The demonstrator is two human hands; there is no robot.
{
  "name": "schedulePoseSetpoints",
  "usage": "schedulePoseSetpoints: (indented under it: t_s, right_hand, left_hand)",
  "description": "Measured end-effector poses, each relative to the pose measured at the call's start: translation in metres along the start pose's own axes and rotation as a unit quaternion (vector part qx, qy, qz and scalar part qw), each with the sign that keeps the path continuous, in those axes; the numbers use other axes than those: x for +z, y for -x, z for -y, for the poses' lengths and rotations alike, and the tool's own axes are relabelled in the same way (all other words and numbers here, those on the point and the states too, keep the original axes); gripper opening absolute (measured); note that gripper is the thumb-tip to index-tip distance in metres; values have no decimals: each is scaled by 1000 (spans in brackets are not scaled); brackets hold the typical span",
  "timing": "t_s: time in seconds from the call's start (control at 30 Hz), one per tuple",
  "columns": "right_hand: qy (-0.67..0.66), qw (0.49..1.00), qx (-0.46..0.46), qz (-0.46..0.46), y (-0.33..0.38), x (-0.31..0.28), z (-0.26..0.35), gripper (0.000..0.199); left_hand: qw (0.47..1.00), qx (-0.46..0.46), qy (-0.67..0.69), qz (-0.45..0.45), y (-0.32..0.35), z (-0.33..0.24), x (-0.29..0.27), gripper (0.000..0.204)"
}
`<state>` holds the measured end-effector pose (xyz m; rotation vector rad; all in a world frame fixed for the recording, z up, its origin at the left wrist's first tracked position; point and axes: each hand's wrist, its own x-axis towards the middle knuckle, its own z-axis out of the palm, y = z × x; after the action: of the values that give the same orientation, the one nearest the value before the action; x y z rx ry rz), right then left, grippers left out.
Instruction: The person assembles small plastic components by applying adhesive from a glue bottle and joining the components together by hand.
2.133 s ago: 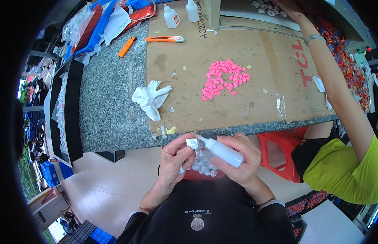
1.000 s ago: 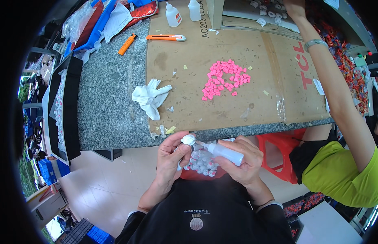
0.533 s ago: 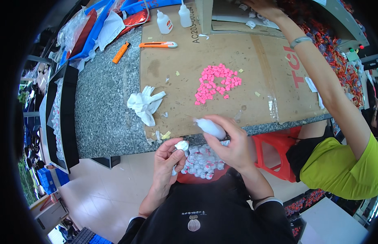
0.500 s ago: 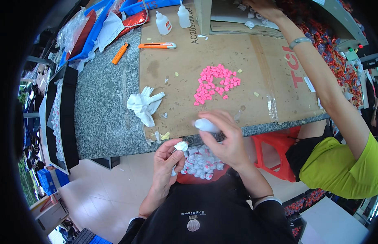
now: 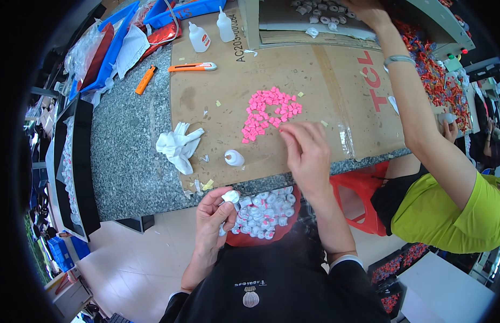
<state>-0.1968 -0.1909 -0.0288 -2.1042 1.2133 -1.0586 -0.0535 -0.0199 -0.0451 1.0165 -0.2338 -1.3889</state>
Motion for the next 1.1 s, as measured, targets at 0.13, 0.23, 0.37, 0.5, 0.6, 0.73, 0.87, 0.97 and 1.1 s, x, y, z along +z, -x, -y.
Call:
schedulePoseSetpoints:
  t_s: [0.13,0.23,0.37,0.5,0.6,0.73,0.87,0.97,1.1]
  right_hand:
    - [69,995,-58,42,-13,1,-19,12]
    - [88,989,-96,63,-10,-1,-12,11]
    - [-99,986,-3,131,22,-13,31,9]
    - [-131,978,-26,158,42,-10,49,12]
    - [-132,979,-18,157,48,-9,51,15]
    - [-112,981,-41,155,52,-3,51,17]
    - [-129,975,-33,177,53,-5,49,17]
    - [-180,953,111,216,49,-12,52,18]
    - [-201,938,113,259,44,-15,41,18]
  left_hand:
    - [1000,-3,-10,8,-1,-1,4,26]
    - [1000,11,-14,9,-3,-3,8,27]
    - [999,12,-36,-27,-3,-4,11,29]
    - [989,64,-133,-31,-3,1,12,30]
    - [973,106,-202,-33,-3,2,13,30]
    - [919,214,-330,-27,-7,8,9,30]
    - [905,231,-356,-42,-7,5,11,28]
    - [904,231,-359,-12,-7,1,8,29]
    - [931,167,-324,23,-8,-1,7,28]
